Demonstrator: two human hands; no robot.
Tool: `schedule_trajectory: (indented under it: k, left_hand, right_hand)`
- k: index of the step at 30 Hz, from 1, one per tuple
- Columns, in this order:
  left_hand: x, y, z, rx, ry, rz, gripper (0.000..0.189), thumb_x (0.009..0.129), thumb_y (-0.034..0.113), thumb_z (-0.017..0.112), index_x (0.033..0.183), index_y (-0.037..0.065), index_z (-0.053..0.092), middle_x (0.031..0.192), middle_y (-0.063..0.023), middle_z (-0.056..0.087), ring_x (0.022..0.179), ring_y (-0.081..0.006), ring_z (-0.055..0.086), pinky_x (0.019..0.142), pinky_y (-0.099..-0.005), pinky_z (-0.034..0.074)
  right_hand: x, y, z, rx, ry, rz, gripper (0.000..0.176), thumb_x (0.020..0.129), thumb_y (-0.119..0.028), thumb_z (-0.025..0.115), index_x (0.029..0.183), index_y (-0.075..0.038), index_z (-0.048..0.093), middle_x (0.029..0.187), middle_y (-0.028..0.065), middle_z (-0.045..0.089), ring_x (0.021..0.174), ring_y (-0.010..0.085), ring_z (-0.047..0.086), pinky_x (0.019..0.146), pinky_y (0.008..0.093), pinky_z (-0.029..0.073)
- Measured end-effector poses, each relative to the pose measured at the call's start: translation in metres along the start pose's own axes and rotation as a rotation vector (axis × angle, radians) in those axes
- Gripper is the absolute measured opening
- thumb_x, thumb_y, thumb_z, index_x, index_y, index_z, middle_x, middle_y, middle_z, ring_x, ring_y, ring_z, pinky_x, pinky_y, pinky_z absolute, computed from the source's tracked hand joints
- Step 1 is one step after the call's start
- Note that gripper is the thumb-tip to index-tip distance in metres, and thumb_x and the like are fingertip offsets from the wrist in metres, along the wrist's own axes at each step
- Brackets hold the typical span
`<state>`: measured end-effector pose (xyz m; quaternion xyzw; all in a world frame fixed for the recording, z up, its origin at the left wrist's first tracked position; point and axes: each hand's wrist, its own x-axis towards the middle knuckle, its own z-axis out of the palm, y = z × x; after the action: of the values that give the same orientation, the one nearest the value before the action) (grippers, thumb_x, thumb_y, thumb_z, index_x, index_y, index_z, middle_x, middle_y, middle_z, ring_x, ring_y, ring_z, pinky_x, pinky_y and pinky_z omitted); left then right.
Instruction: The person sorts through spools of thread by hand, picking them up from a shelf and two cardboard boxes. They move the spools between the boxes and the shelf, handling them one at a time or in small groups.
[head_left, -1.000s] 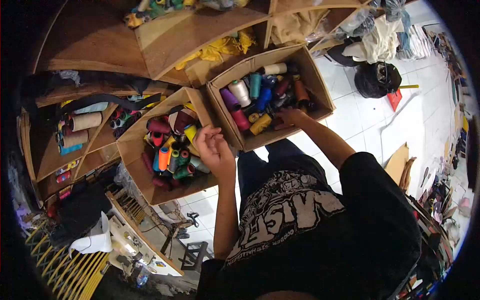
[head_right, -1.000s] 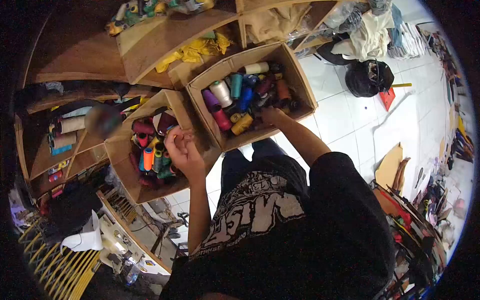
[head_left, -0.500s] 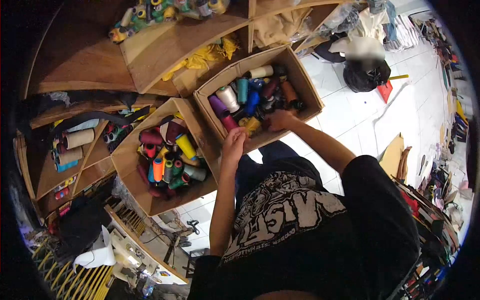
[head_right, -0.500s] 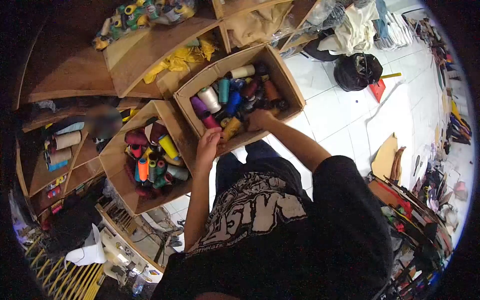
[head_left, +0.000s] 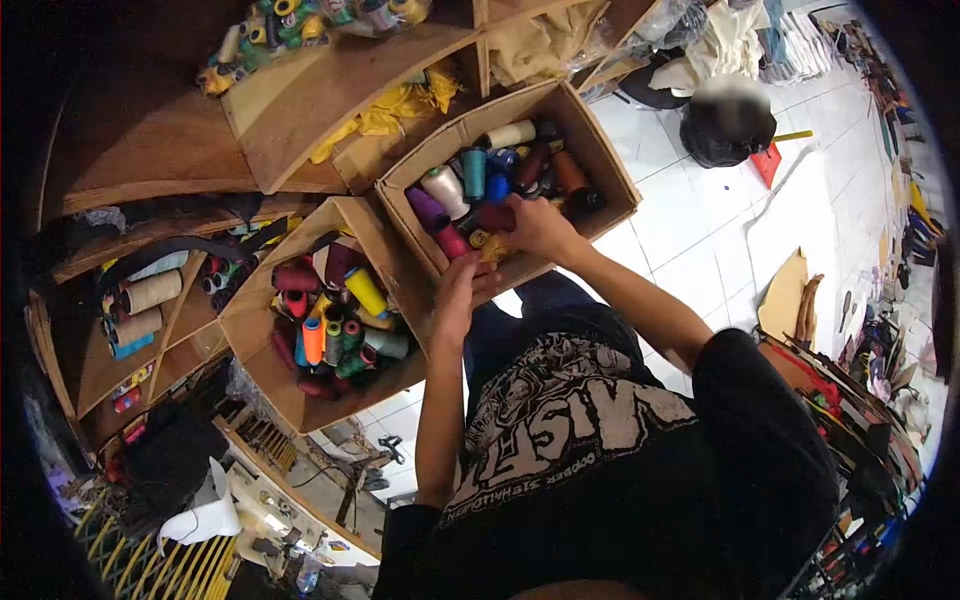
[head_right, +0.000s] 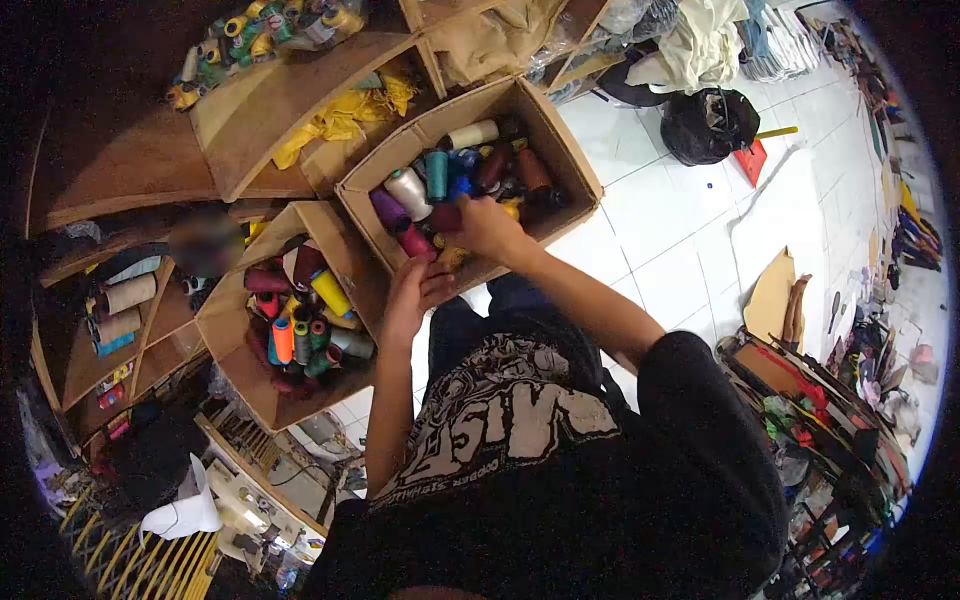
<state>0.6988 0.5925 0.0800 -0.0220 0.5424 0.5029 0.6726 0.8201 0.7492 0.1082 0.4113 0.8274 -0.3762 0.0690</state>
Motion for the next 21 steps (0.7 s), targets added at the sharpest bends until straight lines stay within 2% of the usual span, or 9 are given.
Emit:
schedule_trajectory:
  k: [2, 5, 6, 9, 10, 13, 14, 18, 21]
  left_hand:
    - [-0.001, 0.000, 0.001, -0.241, -0.164, -0.097, 0.045, 0.089, 0.038, 0.050, 0.122, 0.007, 0.047, 0.114, -0.0112, 0.055, 0.104, -0.0286, 0.056, 0.080, -0.0412, 0.050]
    - [-0.017, 0.016, 0.022, -0.639, -0.328, 0.092, 0.044, 0.090, 0.035, 0.050, 0.124, 0.007, 0.045, 0.119, -0.0116, 0.052, 0.107, -0.0286, 0.054, 0.087, -0.0418, 0.047]
    - [-0.014, 0.012, 0.022, -0.707, -0.125, 0.217, 0.041, 0.089, 0.026, 0.051, 0.125, 0.008, 0.044, 0.120, -0.0099, 0.051, 0.109, -0.0261, 0.053, 0.092, -0.0403, 0.044]
    - [-0.016, 0.014, 0.015, -0.435, 0.050, 0.462, 0.040, 0.088, 0.019, 0.054, 0.125, 0.008, 0.043, 0.119, -0.0087, 0.052, 0.109, -0.0228, 0.052, 0.095, -0.0384, 0.042]
    - [-0.017, 0.015, 0.012, -0.416, 0.083, 0.446, 0.040, 0.087, 0.015, 0.054, 0.125, 0.007, 0.044, 0.119, -0.0078, 0.052, 0.109, -0.0219, 0.052, 0.094, -0.0370, 0.042]
    - [-0.031, 0.019, -0.009, -0.365, 0.192, 0.388, 0.042, 0.085, 0.003, 0.056, 0.124, 0.006, 0.044, 0.117, -0.0050, 0.053, 0.107, -0.0191, 0.052, 0.091, -0.0329, 0.044]
    - [-0.035, 0.024, -0.014, -0.330, 0.268, 0.415, 0.044, 0.083, 0.000, 0.058, 0.124, 0.007, 0.044, 0.116, -0.0038, 0.054, 0.104, -0.0181, 0.053, 0.089, -0.0311, 0.045]
    - [-0.039, 0.012, -0.078, -0.231, 0.297, 0.563, 0.046, 0.083, 0.008, 0.062, 0.125, 0.010, 0.044, 0.115, -0.0053, 0.054, 0.102, -0.0196, 0.055, 0.088, -0.0348, 0.046]
    - [-0.089, 0.042, -0.091, -0.549, 0.331, 0.674, 0.044, 0.086, 0.026, 0.061, 0.123, 0.008, 0.045, 0.115, -0.0077, 0.054, 0.103, -0.0219, 0.055, 0.089, -0.0398, 0.046]
  right_hand:
    - [-0.017, -0.028, -0.017, 0.375, 0.046, -0.079, 0.051, 0.072, -0.035, 0.067, 0.108, -0.001, 0.055, 0.086, 0.0204, 0.064, 0.081, 0.0313, 0.065, 0.073, 0.0365, 0.051]
    - [-0.035, -0.055, -0.012, 0.699, -0.026, -0.079, 0.050, 0.075, -0.037, 0.066, 0.112, -0.004, 0.054, 0.085, 0.0151, 0.064, 0.080, 0.0255, 0.064, 0.075, 0.0344, 0.049]
    - [-0.038, -0.055, 0.002, 0.655, 0.005, -0.111, 0.051, 0.079, -0.037, 0.064, 0.116, -0.004, 0.051, 0.091, 0.0157, 0.063, 0.086, 0.0229, 0.062, 0.079, 0.0340, 0.048]
    - [-0.044, -0.062, 0.026, 0.797, 0.223, 0.054, 0.053, 0.083, -0.039, 0.060, 0.120, -0.003, 0.047, 0.100, 0.0165, 0.061, 0.091, 0.0243, 0.061, 0.082, 0.0340, 0.047]
    - [-0.040, -0.063, 0.031, 0.889, 0.212, 0.010, 0.054, 0.089, -0.035, 0.054, 0.128, 0.000, 0.041, 0.114, 0.0196, 0.055, 0.106, 0.0257, 0.055, 0.092, 0.0349, 0.041]
    - [-0.033, -0.075, 0.050, 0.589, 0.341, -0.392, 0.058, 0.091, -0.036, 0.048, 0.133, 0.001, 0.033, 0.120, 0.0256, 0.050, 0.116, 0.0326, 0.047, 0.098, 0.0371, 0.035]
    - [-0.030, -0.078, 0.052, 0.539, 0.188, -0.401, 0.055, 0.093, -0.036, 0.041, 0.134, 0.000, 0.034, 0.129, 0.0241, 0.044, 0.124, 0.0314, 0.039, 0.103, 0.0357, 0.029]
    - [-0.013, -0.071, 0.020, 0.852, -0.332, -0.168, 0.052, 0.094, -0.039, 0.039, 0.128, 0.000, 0.043, 0.125, 0.0231, 0.049, 0.118, 0.0290, 0.046, 0.100, 0.0339, 0.034]
    - [0.028, -0.002, 0.038, 0.653, 0.029, -0.070, 0.046, 0.084, -0.032, 0.057, 0.118, -0.001, 0.052, 0.110, 0.0215, 0.059, 0.106, 0.0306, 0.056, 0.088, 0.0373, 0.044]
